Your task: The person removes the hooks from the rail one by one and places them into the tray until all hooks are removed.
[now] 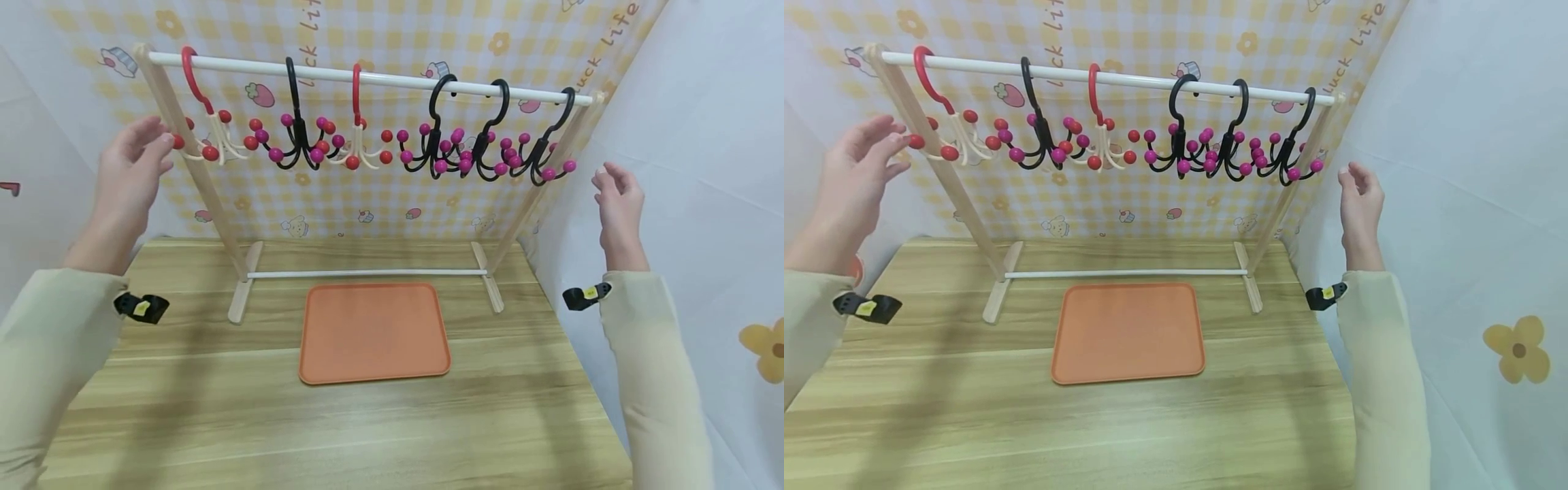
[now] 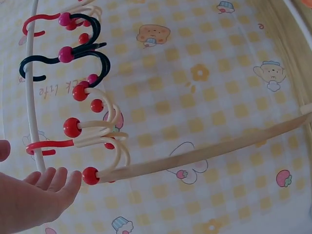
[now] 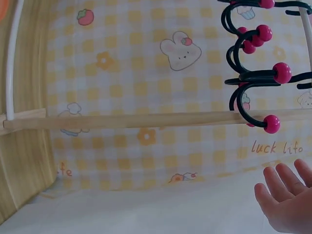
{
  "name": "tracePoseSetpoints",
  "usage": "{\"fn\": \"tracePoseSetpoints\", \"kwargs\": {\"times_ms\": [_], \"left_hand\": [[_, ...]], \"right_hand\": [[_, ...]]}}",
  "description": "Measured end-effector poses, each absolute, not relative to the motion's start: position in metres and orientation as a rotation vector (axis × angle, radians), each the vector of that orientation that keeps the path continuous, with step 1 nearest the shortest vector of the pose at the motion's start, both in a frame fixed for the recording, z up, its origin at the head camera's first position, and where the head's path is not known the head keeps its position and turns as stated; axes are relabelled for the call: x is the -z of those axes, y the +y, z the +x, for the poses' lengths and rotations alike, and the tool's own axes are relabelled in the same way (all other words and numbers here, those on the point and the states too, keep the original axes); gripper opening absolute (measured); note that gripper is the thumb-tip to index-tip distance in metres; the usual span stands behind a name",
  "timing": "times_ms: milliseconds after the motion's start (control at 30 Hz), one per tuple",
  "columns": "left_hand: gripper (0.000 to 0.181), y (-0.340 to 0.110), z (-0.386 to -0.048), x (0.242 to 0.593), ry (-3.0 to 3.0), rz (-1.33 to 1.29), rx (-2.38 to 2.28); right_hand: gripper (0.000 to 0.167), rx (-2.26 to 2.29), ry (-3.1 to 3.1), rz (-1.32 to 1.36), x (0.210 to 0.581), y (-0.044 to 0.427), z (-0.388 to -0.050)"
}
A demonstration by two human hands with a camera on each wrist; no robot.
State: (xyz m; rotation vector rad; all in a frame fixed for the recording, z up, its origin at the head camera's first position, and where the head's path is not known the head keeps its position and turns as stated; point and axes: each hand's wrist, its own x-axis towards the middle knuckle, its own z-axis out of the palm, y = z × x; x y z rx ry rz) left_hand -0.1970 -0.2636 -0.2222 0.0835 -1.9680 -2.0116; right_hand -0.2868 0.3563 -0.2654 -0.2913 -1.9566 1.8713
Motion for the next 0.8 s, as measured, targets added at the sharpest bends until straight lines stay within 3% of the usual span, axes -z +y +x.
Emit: {"fn": "tracePoseSetpoints", "kwargs": {"times_ms": [467, 633, 800], "left_hand": [[0.061, -0.257, -0.231, 0.196, -2.340, 0.201, 1.800], [0.062, -0.254, -0.241, 0.191, -2.299, 0.264, 1.859], [0.060, -0.250, -0.250, 0.185, -2.241, 0.298, 1.902]], "right_hand": [[0.044, -1.897, -1.981, -0.406, 0.257, 0.370, -0.350], [0.046, -1.879, -2.017, -0.386, 0.245, 0.357, -0.352], [0.050, -1.873, -2.037, -0.384, 0.218, 0.325, -0.325]]}}
